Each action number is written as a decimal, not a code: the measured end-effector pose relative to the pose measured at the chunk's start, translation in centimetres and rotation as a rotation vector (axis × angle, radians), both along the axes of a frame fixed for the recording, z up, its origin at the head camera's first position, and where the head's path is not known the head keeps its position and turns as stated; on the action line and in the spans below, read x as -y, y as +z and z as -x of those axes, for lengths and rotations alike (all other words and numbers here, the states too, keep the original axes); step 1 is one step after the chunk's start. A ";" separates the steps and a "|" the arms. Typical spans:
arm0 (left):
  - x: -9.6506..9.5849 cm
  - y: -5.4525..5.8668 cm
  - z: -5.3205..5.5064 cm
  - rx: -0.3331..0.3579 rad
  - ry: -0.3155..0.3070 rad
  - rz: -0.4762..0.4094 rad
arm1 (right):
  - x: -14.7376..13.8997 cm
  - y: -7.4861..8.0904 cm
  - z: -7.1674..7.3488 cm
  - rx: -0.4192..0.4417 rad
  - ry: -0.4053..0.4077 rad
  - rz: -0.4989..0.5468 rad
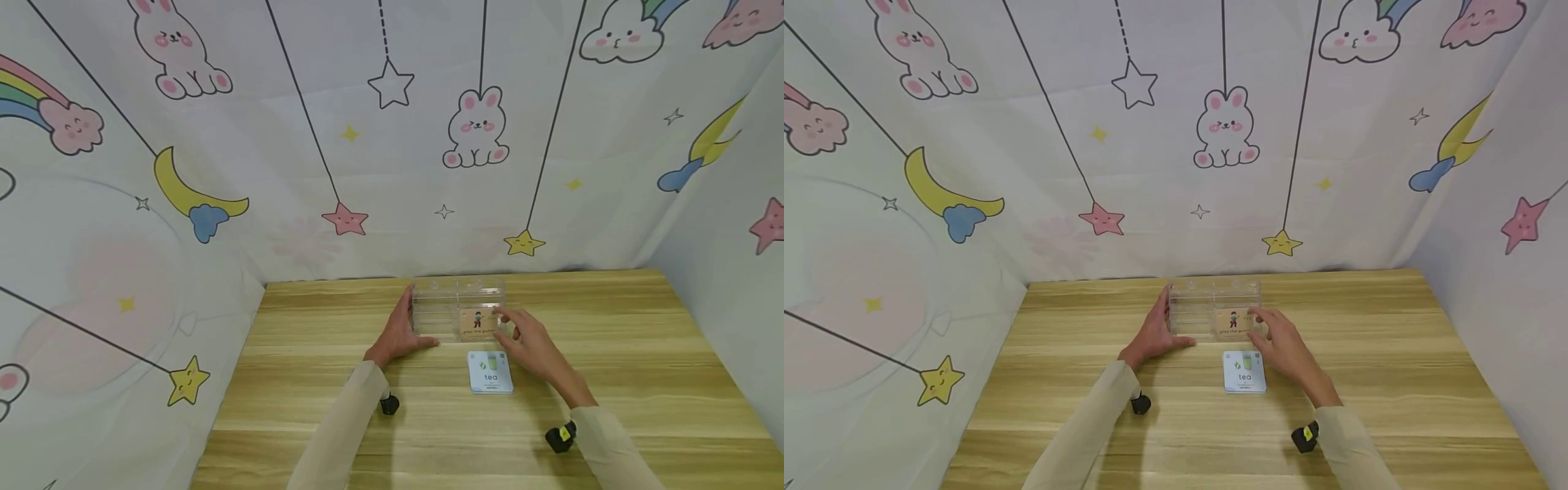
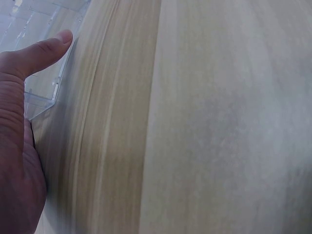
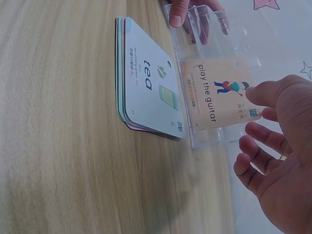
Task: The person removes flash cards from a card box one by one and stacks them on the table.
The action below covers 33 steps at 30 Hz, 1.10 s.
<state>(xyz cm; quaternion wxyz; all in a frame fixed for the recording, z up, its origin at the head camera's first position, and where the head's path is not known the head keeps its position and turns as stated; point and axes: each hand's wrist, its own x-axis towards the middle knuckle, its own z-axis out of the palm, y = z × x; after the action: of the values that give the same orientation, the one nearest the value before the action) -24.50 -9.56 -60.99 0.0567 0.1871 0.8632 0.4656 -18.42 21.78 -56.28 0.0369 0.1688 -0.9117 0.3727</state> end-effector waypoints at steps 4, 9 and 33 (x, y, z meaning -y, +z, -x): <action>0.0 -0.1 0.0 -0.009 0.001 0.003 | 0.1 0.2 0.0 0.017 -0.003 -0.008; 0.0 -0.1 0.1 -0.018 0.002 0.014 | 0.1 0.2 0.0 0.012 -0.003 -0.004; 0.0 0.2 -0.1 0.002 -0.002 0.033 | 0.1 -0.1 0.0 -0.021 -0.007 0.005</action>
<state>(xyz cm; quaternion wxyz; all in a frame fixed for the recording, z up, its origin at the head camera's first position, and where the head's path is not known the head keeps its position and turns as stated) -24.45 -9.51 -60.82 0.0608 0.1865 0.8704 0.4516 -18.38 21.70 -56.36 0.0480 0.1692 -0.9111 0.3729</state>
